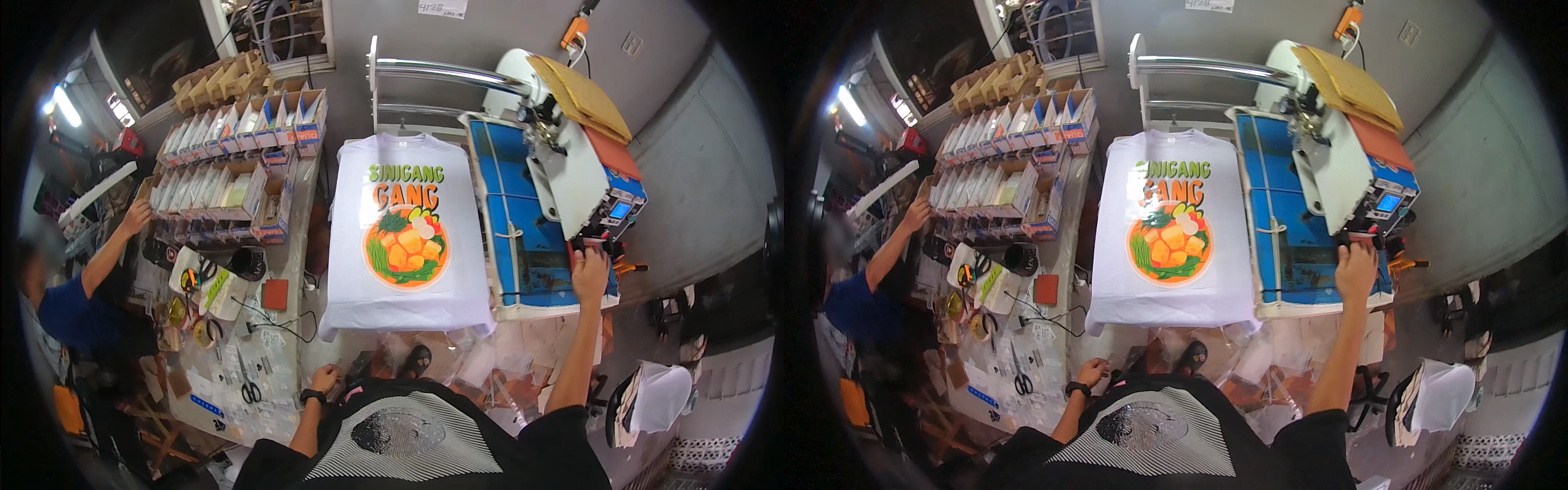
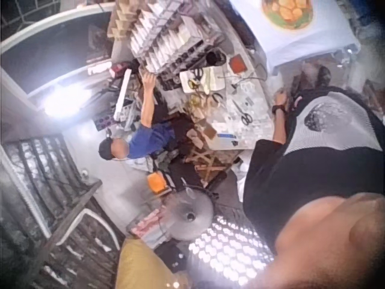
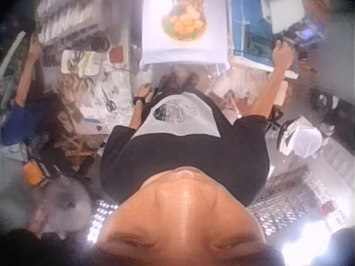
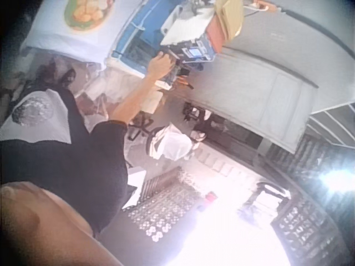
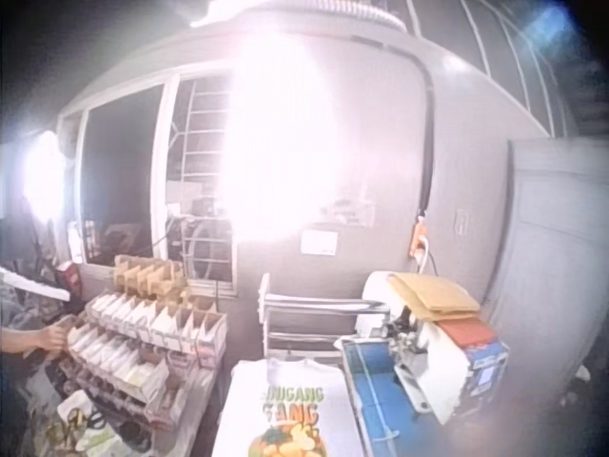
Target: The person places a white garment onto a heat press, trims a printed graphic with shears, aligns the graphic on the garment, and operates the machine.
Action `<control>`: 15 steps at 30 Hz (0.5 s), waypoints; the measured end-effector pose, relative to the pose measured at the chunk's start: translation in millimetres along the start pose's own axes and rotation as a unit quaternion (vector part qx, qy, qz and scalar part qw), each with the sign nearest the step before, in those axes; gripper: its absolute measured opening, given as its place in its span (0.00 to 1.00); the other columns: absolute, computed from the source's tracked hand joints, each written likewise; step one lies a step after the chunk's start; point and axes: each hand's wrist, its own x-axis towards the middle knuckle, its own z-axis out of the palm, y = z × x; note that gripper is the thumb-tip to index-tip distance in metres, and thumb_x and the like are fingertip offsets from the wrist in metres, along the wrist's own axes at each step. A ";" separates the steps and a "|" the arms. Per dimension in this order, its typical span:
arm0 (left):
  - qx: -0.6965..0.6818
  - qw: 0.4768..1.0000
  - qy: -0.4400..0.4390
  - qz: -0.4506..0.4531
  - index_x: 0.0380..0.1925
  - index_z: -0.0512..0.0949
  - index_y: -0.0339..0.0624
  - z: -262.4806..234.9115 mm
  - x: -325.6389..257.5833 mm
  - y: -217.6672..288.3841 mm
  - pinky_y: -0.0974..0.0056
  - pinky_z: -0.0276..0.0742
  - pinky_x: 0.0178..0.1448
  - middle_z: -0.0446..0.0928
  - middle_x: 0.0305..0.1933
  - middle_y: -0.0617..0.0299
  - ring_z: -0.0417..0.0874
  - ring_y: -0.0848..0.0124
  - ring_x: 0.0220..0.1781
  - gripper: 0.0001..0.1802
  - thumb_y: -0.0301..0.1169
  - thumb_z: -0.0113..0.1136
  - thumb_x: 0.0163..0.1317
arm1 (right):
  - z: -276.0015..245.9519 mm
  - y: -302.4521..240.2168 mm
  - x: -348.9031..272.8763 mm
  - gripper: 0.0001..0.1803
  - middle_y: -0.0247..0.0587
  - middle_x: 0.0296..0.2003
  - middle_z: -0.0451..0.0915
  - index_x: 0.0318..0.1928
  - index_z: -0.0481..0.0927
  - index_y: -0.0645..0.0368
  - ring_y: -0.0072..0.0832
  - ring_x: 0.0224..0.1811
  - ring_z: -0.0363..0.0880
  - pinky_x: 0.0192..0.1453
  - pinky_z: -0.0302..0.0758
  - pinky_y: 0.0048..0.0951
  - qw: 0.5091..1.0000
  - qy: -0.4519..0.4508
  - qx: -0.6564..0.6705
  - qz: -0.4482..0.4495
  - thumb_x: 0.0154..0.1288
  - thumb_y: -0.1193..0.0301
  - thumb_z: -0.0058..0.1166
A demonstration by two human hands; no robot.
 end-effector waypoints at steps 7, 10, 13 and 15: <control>0.066 0.994 -0.081 0.009 0.47 0.83 0.36 0.4 9.7 5.1 0.67 0.75 0.37 0.83 0.35 0.59 0.80 0.73 0.31 0.17 0.38 0.57 0.67 | 6.3 -74.7 -26.0 0.35 0.31 0.43 0.80 0.57 0.74 0.53 0.34 0.51 0.77 0.63 0.59 0.46 0.995 0.091 0.031 -0.033 0.46 0.65 0.74; 0.010 0.996 -0.086 -0.004 0.47 0.83 0.37 -6.7 14.1 10.5 0.67 0.76 0.38 0.84 0.36 0.59 0.80 0.73 0.33 0.17 0.38 0.57 0.67 | 0.3 -126.4 -35.6 0.48 0.29 0.40 0.82 0.65 0.67 0.51 0.33 0.50 0.79 0.62 0.59 0.47 0.982 0.118 0.142 0.047 0.41 0.65 0.77; 0.050 0.995 -0.089 -0.010 0.48 0.83 0.38 -26.9 18.6 7.9 0.64 0.79 0.46 0.85 0.40 0.54 0.85 0.67 0.40 0.20 0.40 0.60 0.64 | -5.4 -172.7 -33.6 0.67 0.32 0.40 0.83 0.74 0.52 0.52 0.33 0.49 0.80 0.62 0.58 0.47 0.983 0.070 0.141 0.098 0.33 0.60 0.81; 0.112 0.986 -0.119 -0.024 0.54 0.82 0.45 -36.3 13.5 34.2 0.63 0.75 0.57 0.85 0.47 0.51 0.84 0.64 0.50 0.26 0.49 0.61 0.62 | -12.6 -195.4 -30.4 0.71 0.32 0.40 0.84 0.77 0.46 0.47 0.34 0.49 0.80 0.62 0.58 0.49 0.976 0.046 0.177 0.118 0.34 0.60 0.81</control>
